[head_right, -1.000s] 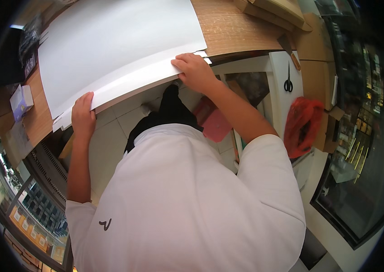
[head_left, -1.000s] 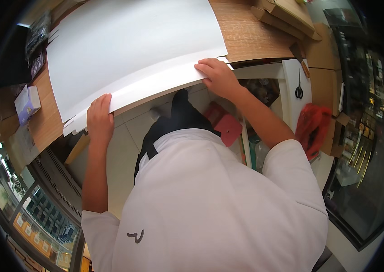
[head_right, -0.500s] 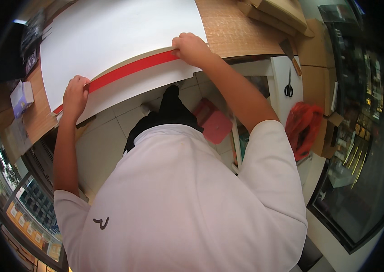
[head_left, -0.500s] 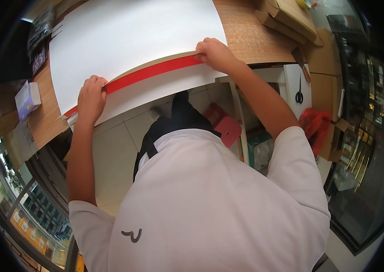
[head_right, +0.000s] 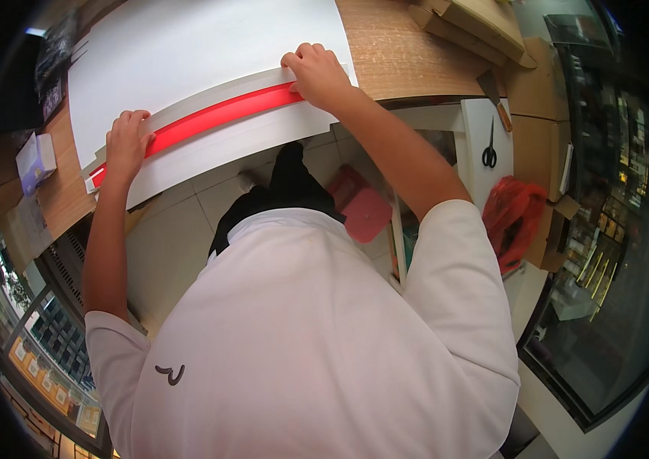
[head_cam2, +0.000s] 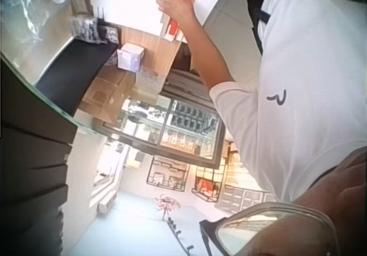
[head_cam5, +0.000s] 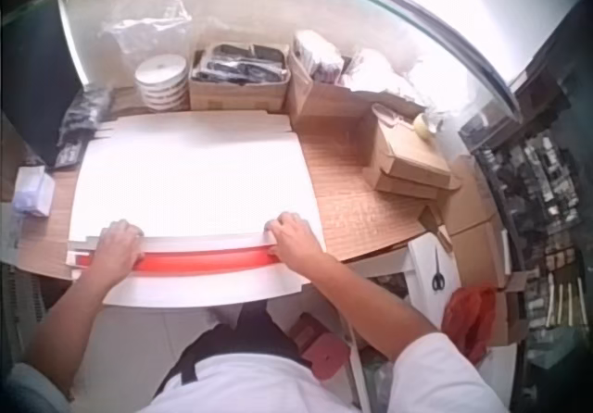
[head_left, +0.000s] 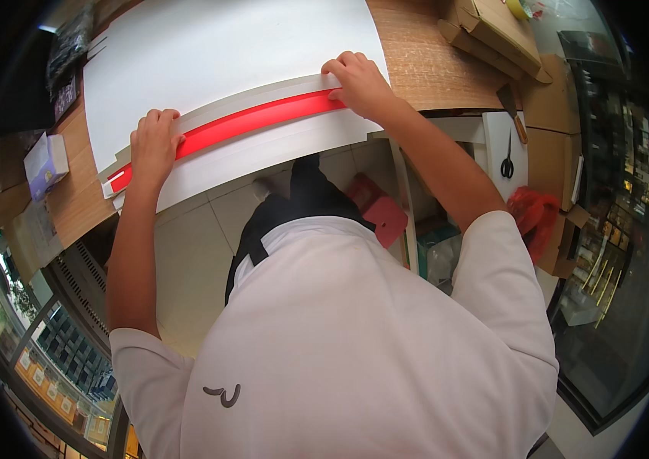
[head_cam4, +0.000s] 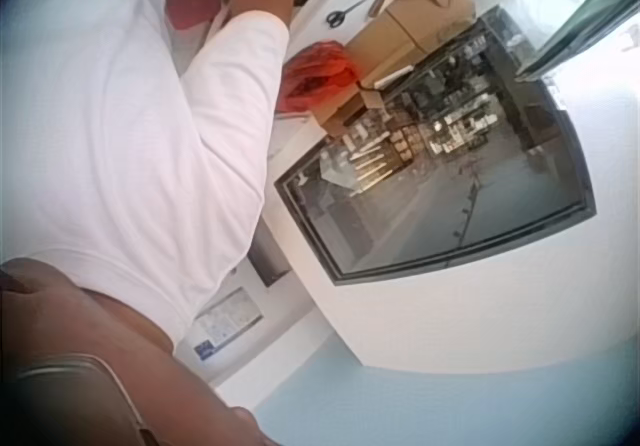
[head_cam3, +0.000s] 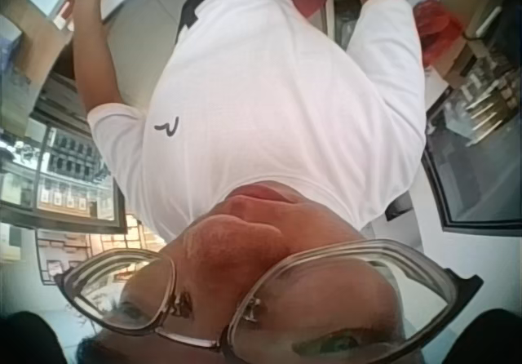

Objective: The person arranges small red boxes in a black tray, then moves to a counter to assemble a white cardboard box. They fold the flaps of the box and apply red tape along the edges to secure the structure.

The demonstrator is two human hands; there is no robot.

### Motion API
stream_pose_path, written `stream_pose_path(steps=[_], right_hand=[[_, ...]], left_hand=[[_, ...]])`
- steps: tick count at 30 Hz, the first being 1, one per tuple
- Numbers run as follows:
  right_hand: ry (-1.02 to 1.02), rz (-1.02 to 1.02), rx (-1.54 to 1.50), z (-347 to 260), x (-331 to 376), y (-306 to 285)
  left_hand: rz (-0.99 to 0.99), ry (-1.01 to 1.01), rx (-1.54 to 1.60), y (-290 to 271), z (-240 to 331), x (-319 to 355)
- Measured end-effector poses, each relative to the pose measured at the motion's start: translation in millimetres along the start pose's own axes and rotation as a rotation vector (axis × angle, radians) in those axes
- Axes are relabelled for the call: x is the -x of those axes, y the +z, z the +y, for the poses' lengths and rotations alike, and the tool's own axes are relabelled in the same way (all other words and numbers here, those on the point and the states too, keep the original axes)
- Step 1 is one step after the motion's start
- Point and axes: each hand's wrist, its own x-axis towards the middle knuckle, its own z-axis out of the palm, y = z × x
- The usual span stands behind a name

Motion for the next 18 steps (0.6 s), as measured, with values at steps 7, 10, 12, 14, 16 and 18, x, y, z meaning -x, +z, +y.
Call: stream_pose_path(steps=[7,10,12,14,16,18], right_hand=[[-0.023,-0.018,-0.029,5.1,3.2,7.6],[-0.036,-0.017,-0.013,4.5,4.4,8.3],[-0.066,0.025,0.001,4.3,6.4,10.3],[-0.117,0.117,0.017,4.9,10.2,16.1],[-0.127,0.136,0.008,3.6,13.4,16.7],[-0.137,0.161,-0.003,2.2,16.7,18.8]], left_hand=[[-0.013,-0.017,0.025,5.5,-1.3,-0.4],[-0.002,-0.022,0.035,5.4,-0.7,0.9],[0.035,-0.001,0.022,6.0,0.7,2.3],[0.103,0.040,-0.004,8.3,2.9,3.6],[0.145,0.112,-0.013,5.9,10.3,6.5],[0.150,0.155,0.007,8.7,11.0,10.1]])
